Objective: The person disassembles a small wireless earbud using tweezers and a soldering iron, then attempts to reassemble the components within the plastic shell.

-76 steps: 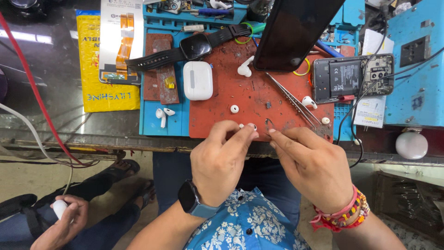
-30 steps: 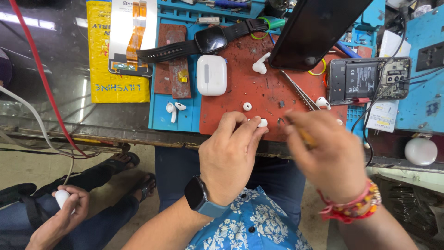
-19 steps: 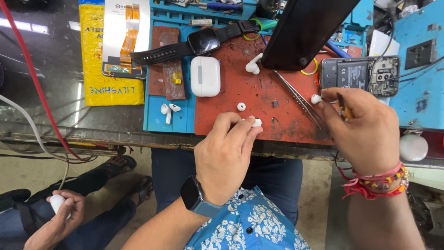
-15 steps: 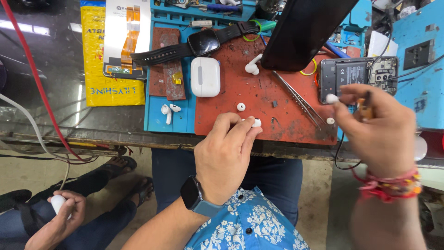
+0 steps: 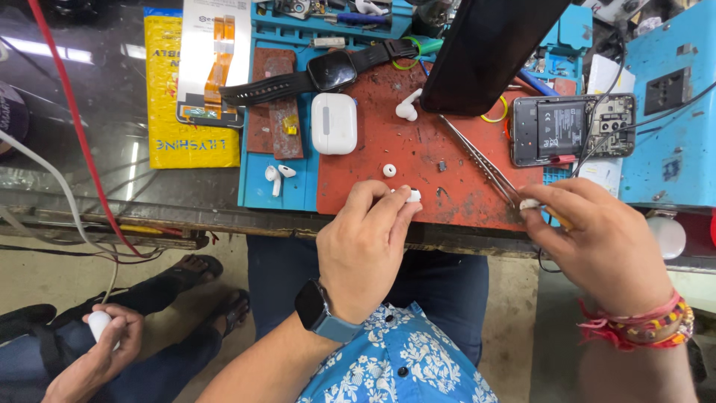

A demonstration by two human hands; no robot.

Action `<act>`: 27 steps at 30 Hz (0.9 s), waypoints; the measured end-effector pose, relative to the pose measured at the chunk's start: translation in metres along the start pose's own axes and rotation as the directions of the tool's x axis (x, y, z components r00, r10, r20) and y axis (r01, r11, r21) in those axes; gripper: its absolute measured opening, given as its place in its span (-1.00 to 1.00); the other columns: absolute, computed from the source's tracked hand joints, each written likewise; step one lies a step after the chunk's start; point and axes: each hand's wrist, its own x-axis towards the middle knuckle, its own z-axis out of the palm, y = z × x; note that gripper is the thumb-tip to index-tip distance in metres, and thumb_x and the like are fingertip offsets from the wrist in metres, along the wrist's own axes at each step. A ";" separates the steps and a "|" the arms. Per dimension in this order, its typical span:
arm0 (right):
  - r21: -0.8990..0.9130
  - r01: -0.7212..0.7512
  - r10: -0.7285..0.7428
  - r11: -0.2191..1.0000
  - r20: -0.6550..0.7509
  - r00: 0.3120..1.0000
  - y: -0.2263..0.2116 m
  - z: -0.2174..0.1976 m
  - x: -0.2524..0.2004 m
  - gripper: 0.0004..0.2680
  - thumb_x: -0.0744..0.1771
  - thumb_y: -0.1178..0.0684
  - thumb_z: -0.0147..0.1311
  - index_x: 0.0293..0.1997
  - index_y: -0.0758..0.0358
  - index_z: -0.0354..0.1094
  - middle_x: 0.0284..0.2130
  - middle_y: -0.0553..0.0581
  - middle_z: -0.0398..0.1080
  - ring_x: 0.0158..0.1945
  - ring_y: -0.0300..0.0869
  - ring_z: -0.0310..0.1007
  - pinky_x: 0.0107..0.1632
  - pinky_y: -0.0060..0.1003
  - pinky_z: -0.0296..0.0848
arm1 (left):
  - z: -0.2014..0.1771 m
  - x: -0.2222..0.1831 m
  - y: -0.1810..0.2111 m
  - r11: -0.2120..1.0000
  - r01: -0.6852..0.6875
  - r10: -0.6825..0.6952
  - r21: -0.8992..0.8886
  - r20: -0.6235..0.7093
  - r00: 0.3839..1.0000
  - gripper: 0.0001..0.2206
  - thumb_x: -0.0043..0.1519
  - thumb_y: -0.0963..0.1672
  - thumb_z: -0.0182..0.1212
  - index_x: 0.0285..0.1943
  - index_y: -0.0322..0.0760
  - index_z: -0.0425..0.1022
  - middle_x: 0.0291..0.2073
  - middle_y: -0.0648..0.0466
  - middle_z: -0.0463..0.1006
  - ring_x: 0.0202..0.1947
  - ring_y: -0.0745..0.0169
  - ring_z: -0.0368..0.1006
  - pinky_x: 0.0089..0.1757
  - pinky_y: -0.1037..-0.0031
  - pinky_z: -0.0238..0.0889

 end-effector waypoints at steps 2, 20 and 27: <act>0.001 0.012 -0.012 1.000 0.003 1.000 -0.001 0.001 -0.002 -0.83 0.30 0.03 0.19 -0.03 0.08 0.54 -0.18 0.07 0.51 -0.27 -0.05 0.51 -0.19 -0.20 0.48 | 0.001 -0.001 0.000 1.000 -0.003 0.003 -0.001 -0.006 1.000 -0.86 0.26 -0.14 0.37 -0.06 -0.26 0.61 -0.22 0.12 0.51 -0.36 0.16 0.54 -0.36 0.41 0.38; 0.558 0.732 -0.841 0.390 -0.107 0.530 -0.195 0.024 0.006 -0.80 0.35 0.10 0.08 0.10 0.11 0.33 -0.09 0.13 0.43 -0.15 -0.02 0.57 -0.18 -0.14 0.53 | 0.014 -0.007 -0.002 0.999 0.052 -0.052 -0.005 -0.092 0.994 -0.85 0.21 -0.12 0.39 -0.10 -0.23 0.62 -0.24 0.11 0.53 -0.38 0.11 0.52 -0.37 0.34 0.36; 0.604 0.712 -0.923 0.359 0.115 0.367 -0.287 0.095 -0.021 -0.84 0.32 -0.01 -0.04 -0.02 0.03 0.34 -0.33 0.18 0.40 -0.37 0.04 0.57 -0.43 -0.10 0.50 | 0.003 -0.011 -0.004 0.998 -0.042 0.037 -0.056 -0.073 0.997 -0.85 0.27 -0.14 0.35 -0.04 -0.28 0.60 -0.21 0.09 0.50 -0.31 0.13 0.53 -0.30 0.37 0.38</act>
